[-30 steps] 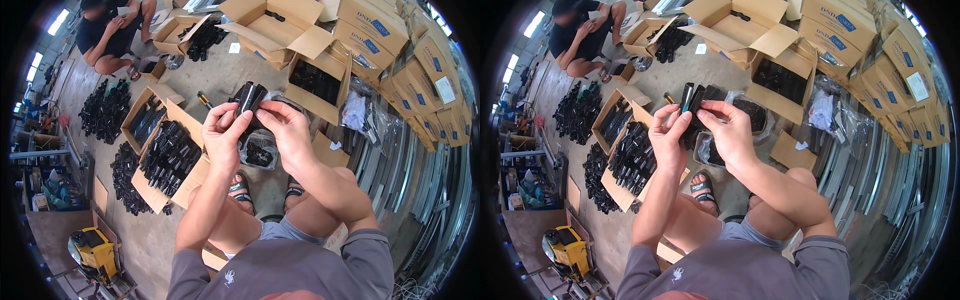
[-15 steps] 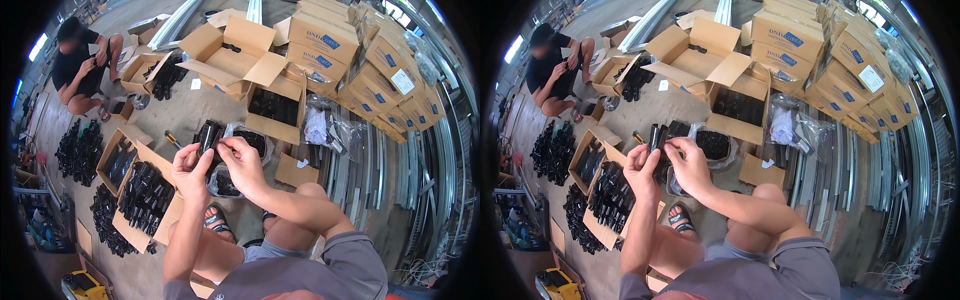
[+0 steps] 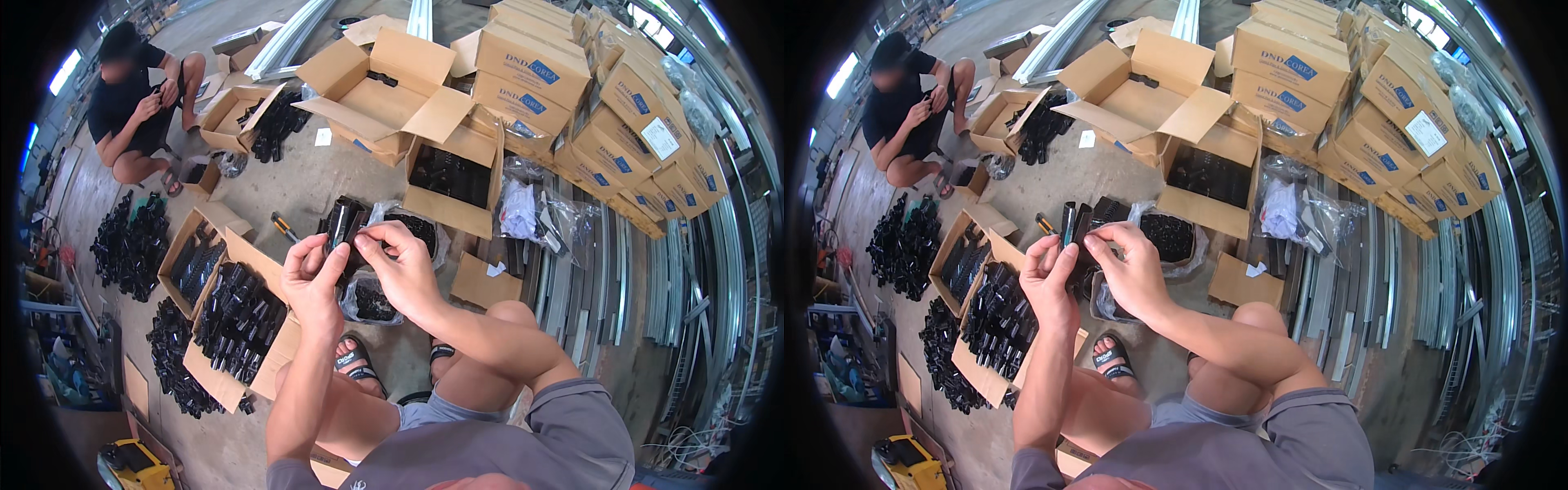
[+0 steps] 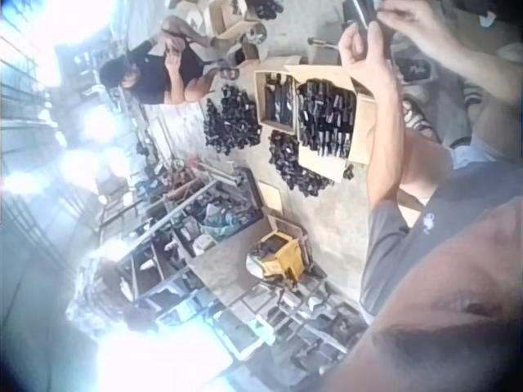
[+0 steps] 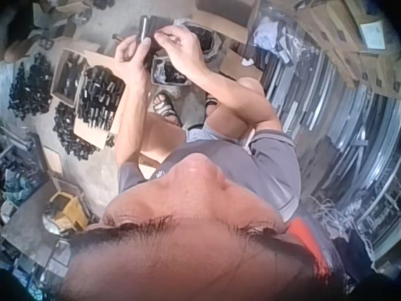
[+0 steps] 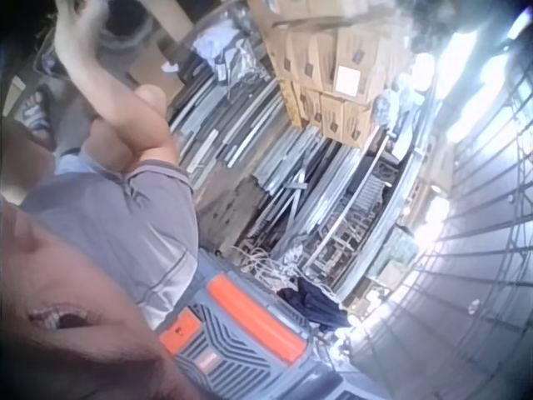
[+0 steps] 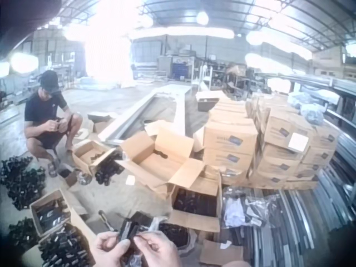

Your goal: The person assembles black plastic components by hand, fitting smaller pieces into a main housing and placing completed units into a box.

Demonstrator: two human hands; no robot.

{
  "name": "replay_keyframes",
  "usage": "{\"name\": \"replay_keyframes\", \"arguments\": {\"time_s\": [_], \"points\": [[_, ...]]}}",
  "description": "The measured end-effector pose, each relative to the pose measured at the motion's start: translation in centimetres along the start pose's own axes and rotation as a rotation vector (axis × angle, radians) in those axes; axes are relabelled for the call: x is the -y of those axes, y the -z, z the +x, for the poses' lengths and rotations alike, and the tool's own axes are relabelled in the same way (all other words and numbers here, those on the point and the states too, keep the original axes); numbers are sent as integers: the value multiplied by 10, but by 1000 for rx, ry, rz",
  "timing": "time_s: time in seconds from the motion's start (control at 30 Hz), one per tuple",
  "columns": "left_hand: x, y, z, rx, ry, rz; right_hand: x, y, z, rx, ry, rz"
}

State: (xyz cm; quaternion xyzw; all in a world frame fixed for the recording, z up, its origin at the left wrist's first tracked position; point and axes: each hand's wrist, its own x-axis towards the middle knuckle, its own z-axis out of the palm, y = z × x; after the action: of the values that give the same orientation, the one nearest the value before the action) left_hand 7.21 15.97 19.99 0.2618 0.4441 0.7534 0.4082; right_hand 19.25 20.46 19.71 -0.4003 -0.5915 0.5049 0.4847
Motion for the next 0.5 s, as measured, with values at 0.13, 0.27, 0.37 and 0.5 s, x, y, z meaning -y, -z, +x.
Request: {"name": "replay_keyframes", "arguments": {"time_s": [0.13,0.27,0.37,0.5], "points": [[-1,-1,-1,26,4,19,7,0,-2,-9,-3,21],[-1,0,-2,19,9,3,8,1,-4,10,20,10],[0,-1,-1,10,10,-8,3,4,-2,34,-50,54],[0,1,0,5,23,11,0,-1,-3,26,-111,215]]}}
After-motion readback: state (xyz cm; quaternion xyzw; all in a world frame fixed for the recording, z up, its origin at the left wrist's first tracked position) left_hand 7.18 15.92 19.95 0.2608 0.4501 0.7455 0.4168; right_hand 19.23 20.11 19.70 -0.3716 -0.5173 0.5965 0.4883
